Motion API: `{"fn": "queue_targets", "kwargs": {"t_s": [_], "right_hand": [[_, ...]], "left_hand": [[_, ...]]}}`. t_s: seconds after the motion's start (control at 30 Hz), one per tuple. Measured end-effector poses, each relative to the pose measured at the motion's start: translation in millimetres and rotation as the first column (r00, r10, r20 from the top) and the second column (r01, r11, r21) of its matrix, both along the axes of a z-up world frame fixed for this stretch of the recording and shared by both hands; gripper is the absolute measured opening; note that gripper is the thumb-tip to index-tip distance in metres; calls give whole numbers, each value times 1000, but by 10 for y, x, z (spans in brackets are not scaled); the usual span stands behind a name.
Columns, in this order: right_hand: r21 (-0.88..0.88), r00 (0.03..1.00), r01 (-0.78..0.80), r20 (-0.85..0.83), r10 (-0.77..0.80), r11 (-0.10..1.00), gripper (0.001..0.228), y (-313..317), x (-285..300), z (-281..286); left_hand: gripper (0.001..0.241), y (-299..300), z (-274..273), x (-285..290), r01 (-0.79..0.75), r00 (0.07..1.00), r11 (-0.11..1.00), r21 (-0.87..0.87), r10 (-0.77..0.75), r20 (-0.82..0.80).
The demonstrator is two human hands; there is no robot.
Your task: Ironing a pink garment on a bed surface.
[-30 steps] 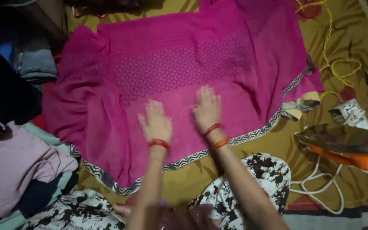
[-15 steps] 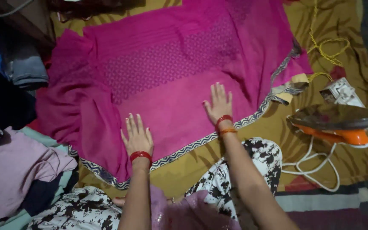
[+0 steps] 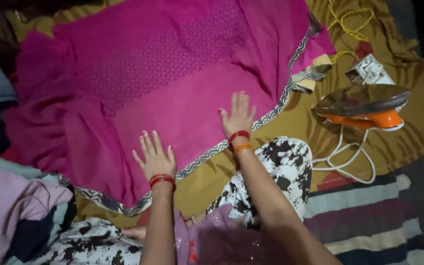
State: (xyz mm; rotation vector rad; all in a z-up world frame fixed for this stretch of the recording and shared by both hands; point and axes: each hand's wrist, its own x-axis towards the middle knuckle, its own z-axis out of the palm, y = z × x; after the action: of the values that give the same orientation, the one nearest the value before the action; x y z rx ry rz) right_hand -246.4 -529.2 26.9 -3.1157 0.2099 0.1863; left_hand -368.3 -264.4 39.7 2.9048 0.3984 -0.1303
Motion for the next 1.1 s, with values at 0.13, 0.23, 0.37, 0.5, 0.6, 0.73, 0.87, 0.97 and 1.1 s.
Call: {"fn": "queue_targets", "kwargs": {"t_s": [0.13,0.23,0.37,0.5,0.6,0.73,0.87,0.97,1.1], "right_hand": [[18,979,200,42,-201,980,79,-394,323,8],[18,952,302,45,-302,953,79,-673,476,-141],[-24,988,139,73,-137,990,74,-350,446,125],[76,870,-470,-131,476,879,77,880,-91,857],[243,638,-748,4,770,618,83,1108,-368,218],[245,647,-751,83,758,613,84,797,-90,364],[116,898,-437,1,439,892,81,154,383,399],[108,980,-197,60,191,974,78,-266,495,143],[120,982,108,140,-124,987,76,-697,380,-204]], "left_hand": [[73,71,72,65,-3,1000,1000,9,3,21],[73,73,51,54,-12,999,1000,17,11,37],[73,78,98,96,-19,998,999,26,17,56],[72,57,115,29,-15,998,1000,-7,15,62],[73,76,53,88,-3,999,1000,0,3,54],[72,65,104,30,-1,1000,1000,11,1,26],[73,44,139,85,-16,999,1000,18,15,49],[73,82,121,63,-4,998,1000,17,3,62],[72,64,76,57,17,996,1000,8,-18,89]]}}
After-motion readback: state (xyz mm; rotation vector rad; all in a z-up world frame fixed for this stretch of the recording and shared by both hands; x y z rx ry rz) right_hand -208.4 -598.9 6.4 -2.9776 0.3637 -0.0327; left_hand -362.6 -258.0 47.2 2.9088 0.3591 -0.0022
